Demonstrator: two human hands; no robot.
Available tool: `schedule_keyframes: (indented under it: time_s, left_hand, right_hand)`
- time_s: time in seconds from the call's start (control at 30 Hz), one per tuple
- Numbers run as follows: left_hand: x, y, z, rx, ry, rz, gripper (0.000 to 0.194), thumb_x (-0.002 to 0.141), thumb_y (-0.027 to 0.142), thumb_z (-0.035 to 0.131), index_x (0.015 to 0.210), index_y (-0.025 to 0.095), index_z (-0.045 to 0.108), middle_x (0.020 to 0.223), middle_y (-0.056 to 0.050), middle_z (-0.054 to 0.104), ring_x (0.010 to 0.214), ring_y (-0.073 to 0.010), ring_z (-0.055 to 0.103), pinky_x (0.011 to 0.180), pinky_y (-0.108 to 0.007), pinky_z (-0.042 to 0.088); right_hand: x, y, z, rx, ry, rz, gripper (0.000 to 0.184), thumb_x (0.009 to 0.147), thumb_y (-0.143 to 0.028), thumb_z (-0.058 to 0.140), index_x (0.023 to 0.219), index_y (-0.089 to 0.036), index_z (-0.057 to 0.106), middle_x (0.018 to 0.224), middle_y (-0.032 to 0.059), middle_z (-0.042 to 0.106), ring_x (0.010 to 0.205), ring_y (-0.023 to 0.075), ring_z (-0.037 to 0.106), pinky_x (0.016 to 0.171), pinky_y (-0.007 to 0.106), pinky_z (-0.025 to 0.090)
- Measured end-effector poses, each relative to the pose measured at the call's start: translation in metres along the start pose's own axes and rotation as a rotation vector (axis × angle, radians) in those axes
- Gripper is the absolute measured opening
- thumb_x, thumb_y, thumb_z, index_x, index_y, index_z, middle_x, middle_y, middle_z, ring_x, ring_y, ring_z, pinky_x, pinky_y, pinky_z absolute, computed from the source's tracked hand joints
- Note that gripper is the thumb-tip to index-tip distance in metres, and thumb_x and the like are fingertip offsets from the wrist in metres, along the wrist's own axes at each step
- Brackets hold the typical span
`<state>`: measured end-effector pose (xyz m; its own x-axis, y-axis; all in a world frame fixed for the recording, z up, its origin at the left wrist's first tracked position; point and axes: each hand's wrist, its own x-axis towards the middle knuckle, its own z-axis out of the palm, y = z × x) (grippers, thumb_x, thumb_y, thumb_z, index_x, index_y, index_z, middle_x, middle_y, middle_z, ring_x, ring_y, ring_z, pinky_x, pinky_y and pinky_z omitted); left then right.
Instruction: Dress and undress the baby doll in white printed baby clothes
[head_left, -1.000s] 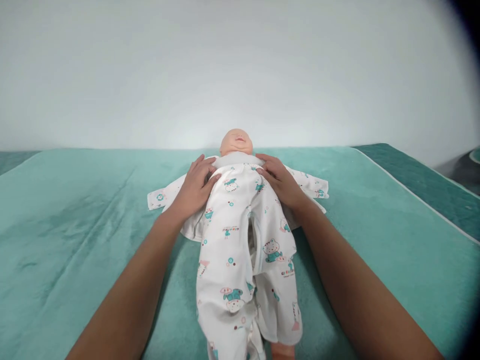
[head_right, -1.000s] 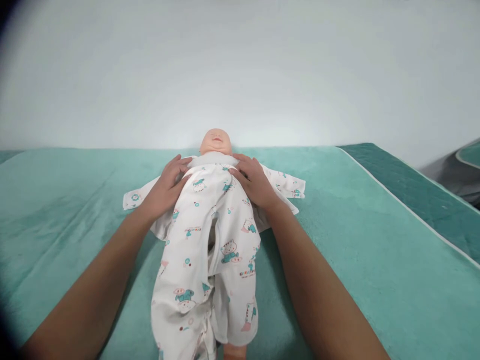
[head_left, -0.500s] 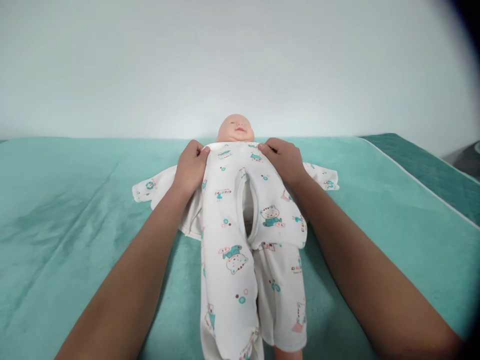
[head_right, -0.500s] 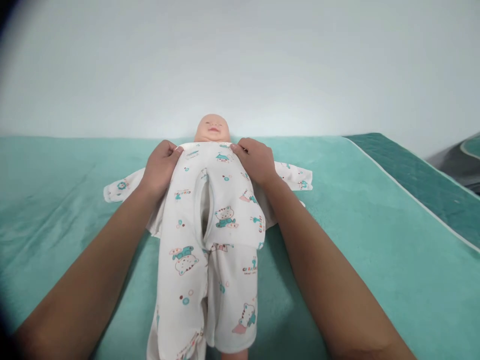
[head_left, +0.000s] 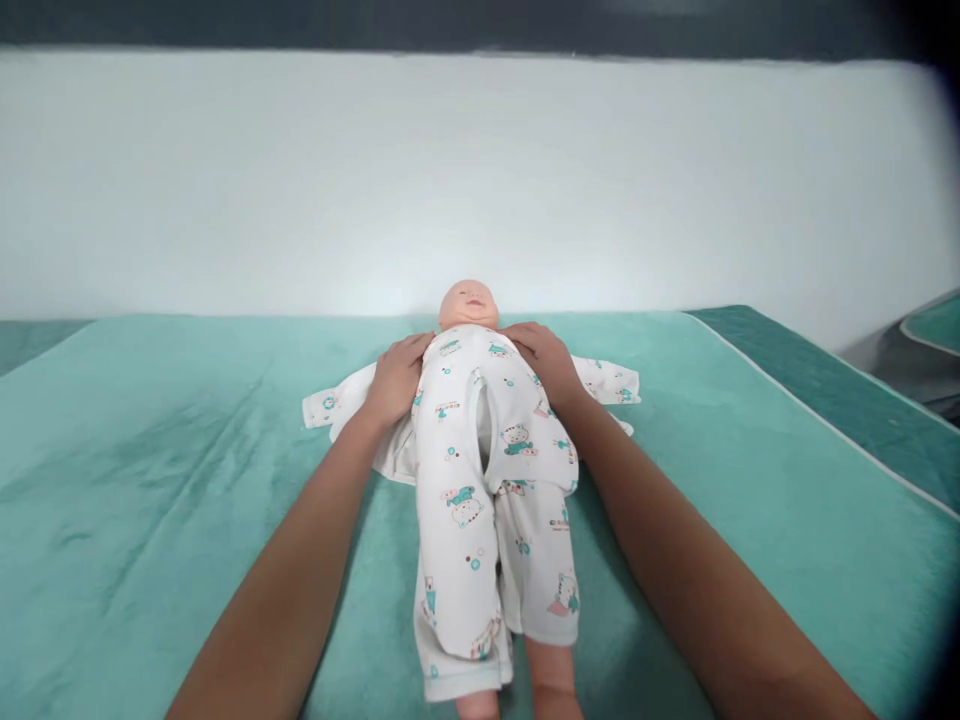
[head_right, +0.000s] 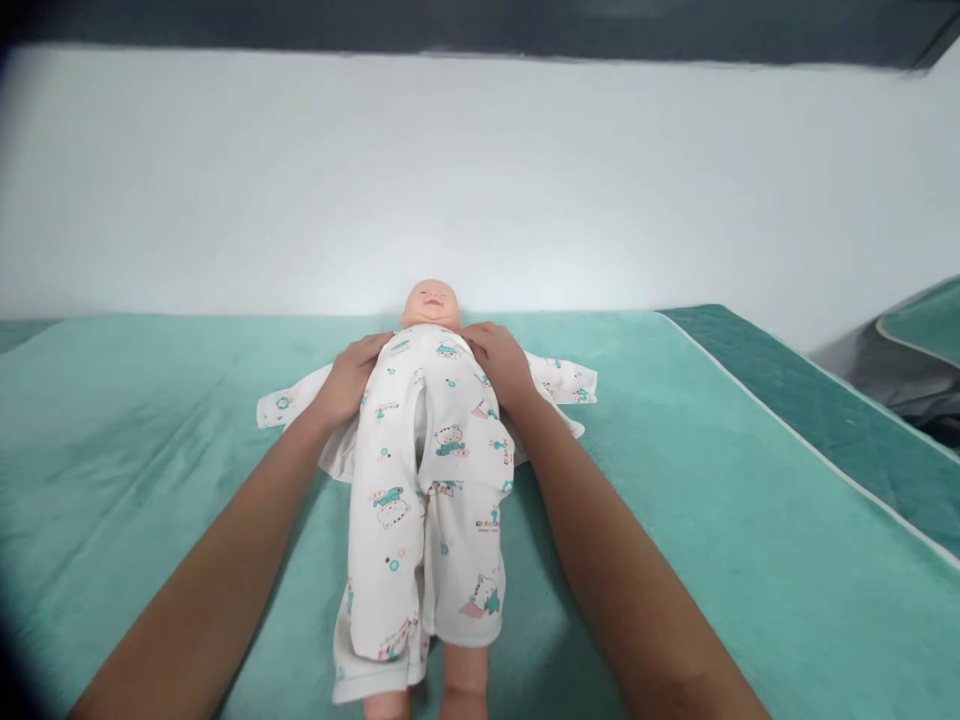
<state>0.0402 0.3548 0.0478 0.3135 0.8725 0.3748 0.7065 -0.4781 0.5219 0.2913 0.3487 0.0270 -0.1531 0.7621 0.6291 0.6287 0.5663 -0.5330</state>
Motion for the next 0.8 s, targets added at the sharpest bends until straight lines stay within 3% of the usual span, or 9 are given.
schedule_keyframes:
  time_s: [0.1,0.27,0.33,0.43,0.53,0.63,0.7,0.8]
  left_hand:
    - [-0.014,-0.003,0.002,0.091,0.026,0.024,0.05,0.091,0.022,0.035,0.138,0.024,0.05,0.143,-0.006,0.052,0.126,-0.0243,0.047,0.108,-0.042,0.034]
    - [-0.045,-0.006,0.005,0.272,0.062,0.136,0.061,0.089,0.024,0.043,0.148,0.016,0.032,0.154,-0.014,0.035,0.141,-0.0295,0.029,0.114,-0.048,0.026]
    - [-0.056,-0.001,0.004,0.31,0.079,0.16,0.061,0.087,0.022,0.046,0.147,0.016,0.033,0.155,-0.014,0.032,0.144,-0.031,0.024,0.115,-0.05,0.026]
    - [-0.07,0.011,-0.001,0.319,0.104,0.164,0.052,0.085,0.019,0.049,0.137,0.016,0.045,0.145,-0.016,0.045,0.136,-0.0326,0.034,0.112,-0.05,0.031]
    - [-0.078,0.021,-0.004,0.25,0.112,0.09,0.04,0.085,0.018,0.047,0.125,0.015,0.053,0.125,-0.017,0.057,0.118,-0.0318,0.048,0.102,-0.047,0.04]
    - [-0.08,0.026,-0.003,0.074,0.12,-0.021,0.037,0.087,0.019,0.042,0.124,0.019,0.052,0.121,-0.012,0.06,0.11,-0.0283,0.055,0.095,-0.044,0.044]
    - [-0.079,0.028,-0.003,-0.058,0.127,-0.102,0.041,0.087,0.021,0.043,0.127,0.02,0.048,0.124,-0.01,0.06,0.109,-0.0265,0.057,0.095,-0.042,0.044]
    - [-0.077,0.03,-0.004,-0.243,0.12,-0.212,0.045,0.083,0.025,0.05,0.127,0.02,0.047,0.124,-0.01,0.062,0.109,-0.0264,0.058,0.096,-0.041,0.044]
  right_hand:
    - [-0.018,-0.005,-0.004,-0.093,0.095,0.041,0.03,0.093,-0.024,0.043,0.11,-0.025,0.067,0.12,0.0094,0.06,0.116,0.0262,0.05,0.1,0.044,0.039]
    - [-0.049,-0.023,-0.01,-0.134,0.186,0.165,0.018,0.086,-0.021,0.049,0.093,-0.024,0.066,0.099,0.009,0.059,0.099,0.0258,0.052,0.088,0.04,0.044]
    - [-0.056,-0.032,-0.013,-0.158,0.2,0.19,0.017,0.084,-0.019,0.048,0.087,-0.024,0.064,0.095,0.0083,0.058,0.096,0.0257,0.052,0.084,0.039,0.044]
    - [-0.059,-0.04,-0.016,-0.1,0.157,0.282,0.013,0.082,-0.021,0.049,0.081,-0.025,0.061,0.09,0.0068,0.059,0.089,0.0248,0.052,0.079,0.037,0.041]
    - [-0.057,-0.041,-0.018,0.063,0.051,0.45,0.014,0.083,-0.028,0.049,0.072,-0.024,0.056,0.07,0.0023,0.057,0.071,0.0219,0.05,0.07,0.034,0.039]
    - [-0.055,-0.04,-0.02,0.147,-0.006,0.509,0.029,0.084,-0.038,0.049,0.059,-0.024,0.048,0.059,0.0015,0.053,0.066,0.0211,0.048,0.065,0.034,0.039]
    - [-0.054,-0.042,-0.021,0.234,-0.047,0.518,0.034,0.085,-0.044,0.047,0.06,-0.022,0.051,0.064,0.0023,0.058,0.068,0.0215,0.052,0.065,0.034,0.041]
    - [-0.051,-0.049,-0.022,0.419,-0.083,0.558,0.037,0.088,-0.05,0.043,0.076,-0.02,0.063,0.078,0.0027,0.067,0.075,0.0219,0.059,0.069,0.034,0.047]
